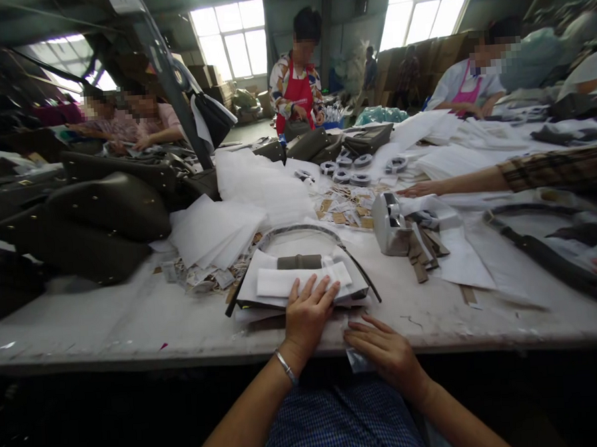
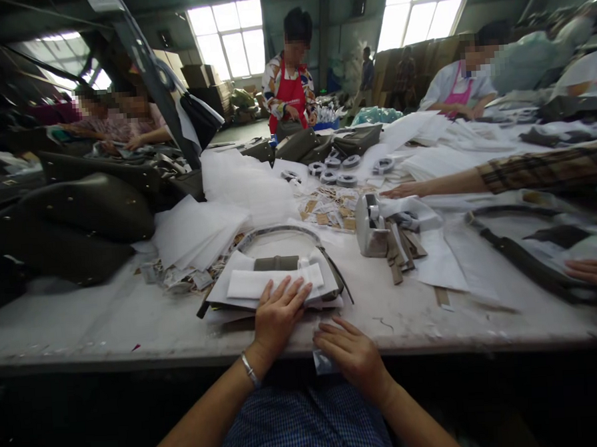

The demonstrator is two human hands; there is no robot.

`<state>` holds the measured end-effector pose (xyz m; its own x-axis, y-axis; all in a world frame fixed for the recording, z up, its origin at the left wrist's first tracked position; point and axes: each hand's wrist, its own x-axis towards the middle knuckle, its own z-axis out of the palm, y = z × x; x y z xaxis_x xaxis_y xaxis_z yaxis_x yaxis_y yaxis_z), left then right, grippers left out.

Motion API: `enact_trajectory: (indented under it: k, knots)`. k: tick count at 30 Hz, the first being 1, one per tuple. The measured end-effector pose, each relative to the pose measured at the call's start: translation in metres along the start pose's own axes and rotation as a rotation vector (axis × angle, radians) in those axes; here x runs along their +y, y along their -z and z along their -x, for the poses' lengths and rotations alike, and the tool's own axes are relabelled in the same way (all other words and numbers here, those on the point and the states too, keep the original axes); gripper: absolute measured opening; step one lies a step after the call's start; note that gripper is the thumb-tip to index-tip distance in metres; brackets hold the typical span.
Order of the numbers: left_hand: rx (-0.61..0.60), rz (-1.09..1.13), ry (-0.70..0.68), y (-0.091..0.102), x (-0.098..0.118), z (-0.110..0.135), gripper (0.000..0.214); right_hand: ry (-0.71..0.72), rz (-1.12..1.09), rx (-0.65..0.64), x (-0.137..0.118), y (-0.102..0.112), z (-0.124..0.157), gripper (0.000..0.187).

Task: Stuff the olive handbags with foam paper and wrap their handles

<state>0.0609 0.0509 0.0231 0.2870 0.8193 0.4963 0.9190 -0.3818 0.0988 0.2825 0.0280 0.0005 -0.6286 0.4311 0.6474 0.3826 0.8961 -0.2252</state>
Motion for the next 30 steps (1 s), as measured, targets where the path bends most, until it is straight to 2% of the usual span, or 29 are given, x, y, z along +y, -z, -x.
enact_trajectory:
  k: [7,12,17,21,25,30]
  knots:
    - [0.056,0.001,-0.016,-0.005,0.0,-0.001,0.041,-0.097,0.012,0.035,-0.029,0.006,-0.003,0.032]
    - [0.054,-0.002,-0.021,-0.008,-0.002,0.0,0.039,-0.14,0.027,0.015,-0.045,0.009,-0.003,0.031]
    - [0.058,-0.021,-0.058,-0.009,-0.003,0.002,0.041,-0.165,-0.016,0.033,-0.051,0.022,-0.016,0.035]
    - [0.069,-0.046,-0.09,-0.009,-0.002,0.004,0.044,-0.209,-0.057,0.023,-0.036,0.039,-0.045,0.035]
    - [0.078,-0.021,-0.089,-0.011,-0.001,0.007,0.046,-0.263,-0.067,-0.012,-0.008,0.047,-0.081,0.041]
    - [0.151,0.057,-0.093,-0.013,-0.001,0.007,0.022,-0.512,-0.088,-0.151,0.031,0.039,-0.113,0.035]
